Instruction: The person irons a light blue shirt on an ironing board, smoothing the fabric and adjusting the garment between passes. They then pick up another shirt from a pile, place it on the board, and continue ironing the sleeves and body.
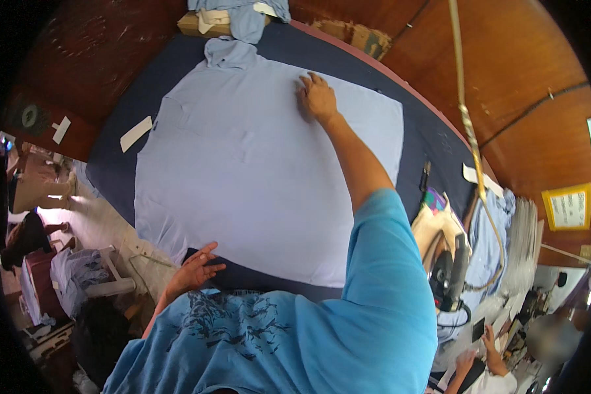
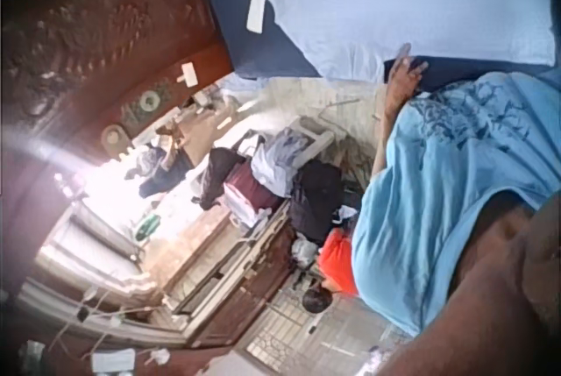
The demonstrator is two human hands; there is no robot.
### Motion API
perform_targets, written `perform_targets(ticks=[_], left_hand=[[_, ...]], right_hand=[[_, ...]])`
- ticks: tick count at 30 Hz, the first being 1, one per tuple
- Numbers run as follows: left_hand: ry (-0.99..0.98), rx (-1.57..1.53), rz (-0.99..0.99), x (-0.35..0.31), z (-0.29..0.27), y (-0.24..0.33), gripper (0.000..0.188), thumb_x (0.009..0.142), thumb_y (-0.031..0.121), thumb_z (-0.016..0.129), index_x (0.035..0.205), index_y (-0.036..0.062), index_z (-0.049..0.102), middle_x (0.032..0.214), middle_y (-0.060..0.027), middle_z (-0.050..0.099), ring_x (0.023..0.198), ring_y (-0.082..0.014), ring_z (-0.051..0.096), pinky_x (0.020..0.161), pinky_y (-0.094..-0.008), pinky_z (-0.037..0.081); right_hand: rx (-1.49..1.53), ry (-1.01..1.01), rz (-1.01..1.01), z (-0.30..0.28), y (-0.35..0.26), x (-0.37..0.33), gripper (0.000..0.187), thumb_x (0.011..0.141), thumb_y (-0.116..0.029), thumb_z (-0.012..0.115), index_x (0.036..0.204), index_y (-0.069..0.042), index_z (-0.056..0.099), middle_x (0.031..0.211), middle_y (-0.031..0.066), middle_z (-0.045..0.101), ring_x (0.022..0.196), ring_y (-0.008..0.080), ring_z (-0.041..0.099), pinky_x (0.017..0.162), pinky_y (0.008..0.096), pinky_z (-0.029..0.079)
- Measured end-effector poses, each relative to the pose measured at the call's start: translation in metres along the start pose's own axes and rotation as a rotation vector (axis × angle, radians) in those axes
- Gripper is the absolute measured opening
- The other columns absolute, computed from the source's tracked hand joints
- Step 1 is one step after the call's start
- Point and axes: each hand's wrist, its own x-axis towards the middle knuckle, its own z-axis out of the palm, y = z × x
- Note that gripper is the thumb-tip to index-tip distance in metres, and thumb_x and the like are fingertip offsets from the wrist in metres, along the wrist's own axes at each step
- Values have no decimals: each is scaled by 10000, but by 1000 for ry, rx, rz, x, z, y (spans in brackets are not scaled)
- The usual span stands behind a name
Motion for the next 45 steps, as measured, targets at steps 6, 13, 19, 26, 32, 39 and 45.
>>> perform_targets(ticks=[6, 13, 19, 26, 32, 39, 45], left_hand=[[-22, 36, 25, -4, 18, 18, 501, 945, 324, 438, 1356, 47, 368, 1350, -104, 402, 1136, -211, 512, 916, -279, 376], [-118, 99, 521, -38, -31, 54, 354, 922, 276, 480, 1107, -15, 558, 1270, -158, 485, 947, -172, 548, 878, -305, 411], [-364, 163, 1193, -77, -64, 198, 380, 831, 323, 564, 1136, 97, 539, 1180, -67, 524, 1129, -237, 462, 981, -430, 344], [-308, 882, 1875, -40, -4, 386, 351, 855, 177, 561, 1157, 2, 530, 1195, -202, 500, 1077, -333, 510, 898, -466, 453], [-463, 1005, 1812, -5, 201, 311, 362, 890, 175, 541, 1177, -45, 525, 1200, -219, 506, 1072, -301, 524, 928, -402, 442], [-1480, 777, 1049, -87, 416, 79, 386, 895, 210, 543, 1225, 16, 499, 1208, -116, 524, 1059, -203, 521, 924, -328, 407], [-1835, 811, 724, -185, 527, -181, 292, 872, 125, 587, 1159, 78, 606, 1024, -20, 607, 946, -70, 541, 886, -192, 398]], right_hand=[[-176, -331, 279, 34, -16, 81, 483, 826, -406, 531, 1244, -168, 497, 1159, 127, 583, 1148, 272, 497, 938, 573, 296], [760, -346, 310, -66, -26, 65, 186, 864, -267, 582, 914, -89, 605, 801, -9, 554, 709, 95, 492, 678, 255, 414], [1196, 129, 456, -261, -90, -68, 176, 885, -207, 550, 981, -64, 584, 817, 18, 606, 737, 108, 574, 689, 259, 468], [1372, 1018, 477, -404, -230, -350, 218, 872, -178, 536, 1045, -47, 563, 984, 81, 631, 910, 179, 604, 849, 347, 467], [778, 1716, 695, -422, -422, -558, 167, 818, -168, 572, 956, -75, 589, 919, 78, 651, 880, 197, 618, 827, 349, 490], [-194, 1808, 935, -436, -571, -723, 182, 841, -126, 549, 1014, -72, 535, 942, 56, 609, 854, 169, 581, 748, 300, 462], [-317, 1840, 1249, -446, -665, -861, 348, 901, -69, 517, 1247, -40, 509, 1073, 40, 613, 908, 106, 590, 820, 241, 459]])
